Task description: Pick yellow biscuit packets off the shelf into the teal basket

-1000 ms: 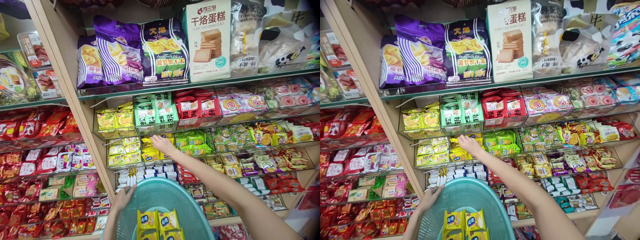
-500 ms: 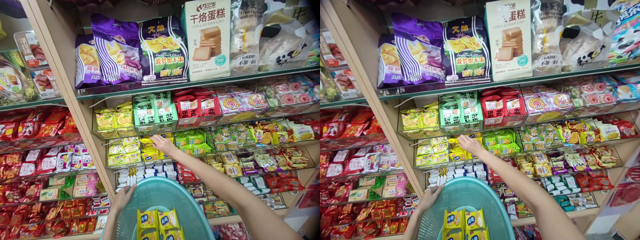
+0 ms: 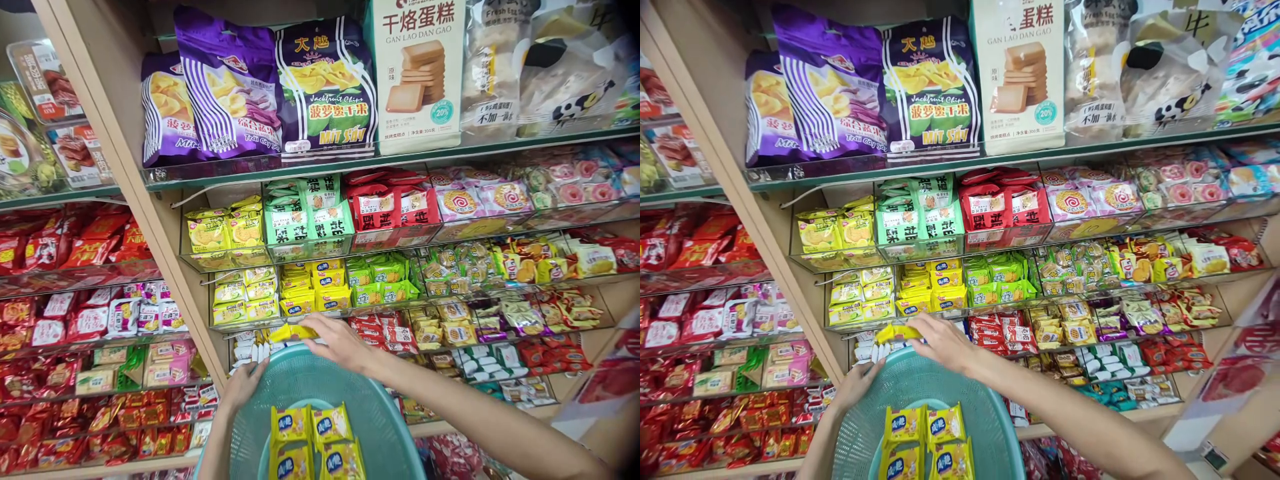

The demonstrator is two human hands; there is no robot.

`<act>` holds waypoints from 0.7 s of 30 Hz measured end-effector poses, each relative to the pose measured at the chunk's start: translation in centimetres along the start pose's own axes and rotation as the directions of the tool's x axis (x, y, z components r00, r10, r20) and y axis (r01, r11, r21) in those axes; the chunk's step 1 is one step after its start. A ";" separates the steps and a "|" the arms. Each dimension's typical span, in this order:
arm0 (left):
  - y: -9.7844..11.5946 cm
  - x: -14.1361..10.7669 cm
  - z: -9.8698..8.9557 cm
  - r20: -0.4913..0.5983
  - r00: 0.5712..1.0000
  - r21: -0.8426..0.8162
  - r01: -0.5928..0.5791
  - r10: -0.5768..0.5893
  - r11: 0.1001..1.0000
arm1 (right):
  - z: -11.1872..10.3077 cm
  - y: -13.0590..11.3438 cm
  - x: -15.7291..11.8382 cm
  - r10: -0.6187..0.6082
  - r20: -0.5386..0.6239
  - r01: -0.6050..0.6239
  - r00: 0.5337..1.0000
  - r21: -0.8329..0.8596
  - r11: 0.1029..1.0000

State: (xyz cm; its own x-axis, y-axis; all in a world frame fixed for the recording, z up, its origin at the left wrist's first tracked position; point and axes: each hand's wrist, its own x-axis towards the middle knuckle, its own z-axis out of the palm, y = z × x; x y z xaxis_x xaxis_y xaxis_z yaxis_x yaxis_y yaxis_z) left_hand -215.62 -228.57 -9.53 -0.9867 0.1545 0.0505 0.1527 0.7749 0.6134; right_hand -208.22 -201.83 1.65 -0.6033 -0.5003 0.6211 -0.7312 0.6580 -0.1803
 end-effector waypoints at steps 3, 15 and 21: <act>0.2 -0.2 -0.2 0.011 1.000 -0.001 0.010 -0.010 1.000 | 1.8 -0.2 -3.5 0.180 0.230 -0.214 0.956 0.129 0.968; -0.1 -0.2 0.3 0.019 1.000 0.027 -0.011 0.010 1.000 | 8.7 3.3 -9.7 0.370 0.760 -0.684 0.534 0.132 0.717; -0.1 -0.6 0.2 0.028 0.999 0.004 -0.032 0.032 0.999 | 9.3 3.4 -9.6 0.393 0.809 -0.754 0.436 0.090 0.650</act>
State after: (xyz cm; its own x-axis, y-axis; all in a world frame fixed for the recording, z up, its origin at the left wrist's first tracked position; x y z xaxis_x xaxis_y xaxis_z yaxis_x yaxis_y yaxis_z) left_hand -215.07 -228.61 -9.73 -0.9794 0.1960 0.0483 0.1845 0.7720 0.6082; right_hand -207.85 -200.06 -12.04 -0.8084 -0.4150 -0.4175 -0.0490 0.7542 -0.6548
